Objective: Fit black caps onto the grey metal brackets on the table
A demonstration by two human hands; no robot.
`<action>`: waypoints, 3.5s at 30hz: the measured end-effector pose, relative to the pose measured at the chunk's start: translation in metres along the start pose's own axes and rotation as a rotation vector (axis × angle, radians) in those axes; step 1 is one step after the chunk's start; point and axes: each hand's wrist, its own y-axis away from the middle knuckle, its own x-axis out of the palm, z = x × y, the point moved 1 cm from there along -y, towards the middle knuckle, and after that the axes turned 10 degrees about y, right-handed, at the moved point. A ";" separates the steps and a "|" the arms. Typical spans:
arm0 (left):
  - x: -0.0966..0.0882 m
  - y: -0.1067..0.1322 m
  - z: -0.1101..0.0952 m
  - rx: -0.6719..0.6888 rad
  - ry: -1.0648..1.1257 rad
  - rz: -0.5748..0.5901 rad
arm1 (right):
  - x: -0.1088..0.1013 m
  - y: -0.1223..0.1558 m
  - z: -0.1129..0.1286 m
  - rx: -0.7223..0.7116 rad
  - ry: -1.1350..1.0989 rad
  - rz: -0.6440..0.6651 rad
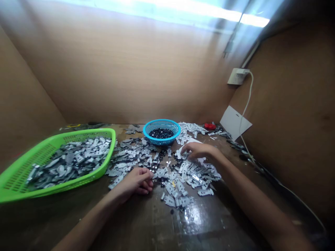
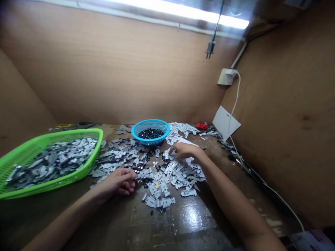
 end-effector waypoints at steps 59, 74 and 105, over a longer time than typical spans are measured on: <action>0.000 0.001 -0.001 0.015 0.082 -0.043 | 0.023 -0.016 0.108 0.060 -0.921 -0.241; 0.001 0.001 -0.002 0.007 0.070 -0.049 | 0.029 -0.018 0.110 0.059 -0.911 -0.231; -0.002 0.003 -0.004 0.019 0.118 -0.069 | 0.042 -0.025 0.104 0.160 -0.956 -0.239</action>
